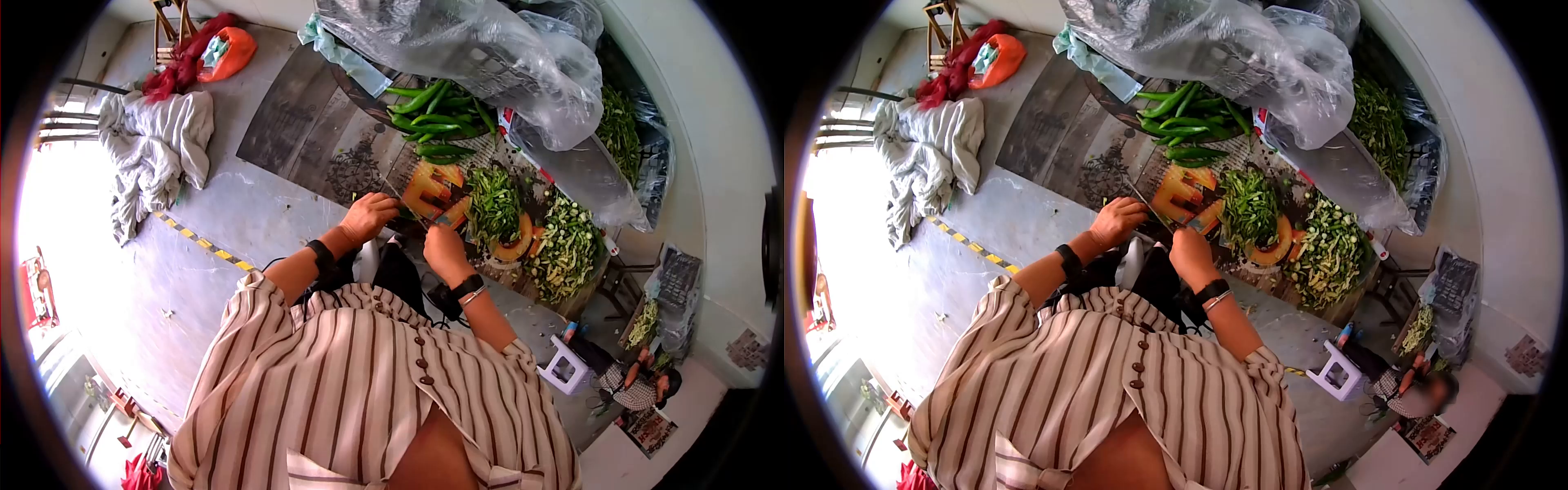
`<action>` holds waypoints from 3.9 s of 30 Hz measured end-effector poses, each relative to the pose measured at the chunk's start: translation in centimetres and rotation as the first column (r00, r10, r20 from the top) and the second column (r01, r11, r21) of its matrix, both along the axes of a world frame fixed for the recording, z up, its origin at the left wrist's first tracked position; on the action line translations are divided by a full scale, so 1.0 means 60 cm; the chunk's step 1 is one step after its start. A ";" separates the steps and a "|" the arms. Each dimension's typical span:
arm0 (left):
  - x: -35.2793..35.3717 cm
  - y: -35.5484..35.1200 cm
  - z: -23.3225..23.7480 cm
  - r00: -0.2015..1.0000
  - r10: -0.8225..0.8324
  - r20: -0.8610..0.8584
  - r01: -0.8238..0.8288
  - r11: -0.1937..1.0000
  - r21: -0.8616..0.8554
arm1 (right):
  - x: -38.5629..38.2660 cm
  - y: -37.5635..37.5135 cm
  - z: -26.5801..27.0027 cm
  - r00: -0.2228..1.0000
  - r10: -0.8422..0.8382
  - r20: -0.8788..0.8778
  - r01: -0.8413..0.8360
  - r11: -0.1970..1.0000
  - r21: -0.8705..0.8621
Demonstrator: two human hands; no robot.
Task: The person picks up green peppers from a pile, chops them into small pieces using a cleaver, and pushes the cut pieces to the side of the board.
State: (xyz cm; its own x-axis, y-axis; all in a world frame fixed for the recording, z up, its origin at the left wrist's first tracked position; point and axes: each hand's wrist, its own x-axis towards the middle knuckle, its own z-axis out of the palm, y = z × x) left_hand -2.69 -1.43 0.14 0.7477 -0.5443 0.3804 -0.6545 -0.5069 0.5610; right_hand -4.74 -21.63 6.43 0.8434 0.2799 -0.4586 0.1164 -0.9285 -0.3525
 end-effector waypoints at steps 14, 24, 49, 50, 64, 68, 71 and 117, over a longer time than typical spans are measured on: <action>0.003 -0.002 -0.007 0.999 0.022 -0.048 -0.025 0.998 -0.059 | 0.034 0.019 -0.026 0.991 -0.013 0.132 0.004 0.997 0.074; 0.002 -0.001 -0.006 0.999 0.031 -0.010 -0.032 0.998 -0.052 | 0.029 0.003 0.010 0.997 0.014 -0.078 -0.012 0.999 0.031; -0.009 -0.002 -0.011 0.996 0.039 -0.083 -0.045 0.997 -0.063 | 0.024 0.024 -0.017 1.000 -0.012 -0.024 0.013 0.998 0.055; -0.008 -0.003 -0.009 0.997 0.037 -0.061 -0.042 0.996 -0.080 | 0.024 0.024 -0.023 1.000 -0.010 -0.020 0.011 0.998 0.056; -0.004 -0.001 -0.009 0.997 0.030 -0.077 -0.038 0.994 -0.103 | 0.026 0.022 0.015 0.997 -0.018 -0.075 0.022 0.998 0.065; -0.005 0.001 -0.006 0.995 0.035 -0.098 -0.043 0.996 -0.074 | 0.024 0.029 -0.014 0.998 -0.068 -0.018 0.069 0.990 0.123; -0.006 0.000 -0.008 0.997 0.052 -0.061 -0.058 0.995 -0.085 | 0.026 0.043 -0.030 0.993 -0.117 -0.018 0.119 0.988 0.095; 0.006 0.011 -0.008 0.993 0.029 -0.111 -0.050 0.981 -0.187 | 0.027 0.027 0.020 0.992 -0.076 -0.097 0.083 0.994 0.067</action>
State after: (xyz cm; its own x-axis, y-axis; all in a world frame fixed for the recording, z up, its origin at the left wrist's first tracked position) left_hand -2.33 -0.75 -0.35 0.8092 -0.4393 0.3901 -0.5669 -0.4094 0.7149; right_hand -3.14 -20.01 7.64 0.8185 0.2483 -0.5181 0.0063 -0.9057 -0.4240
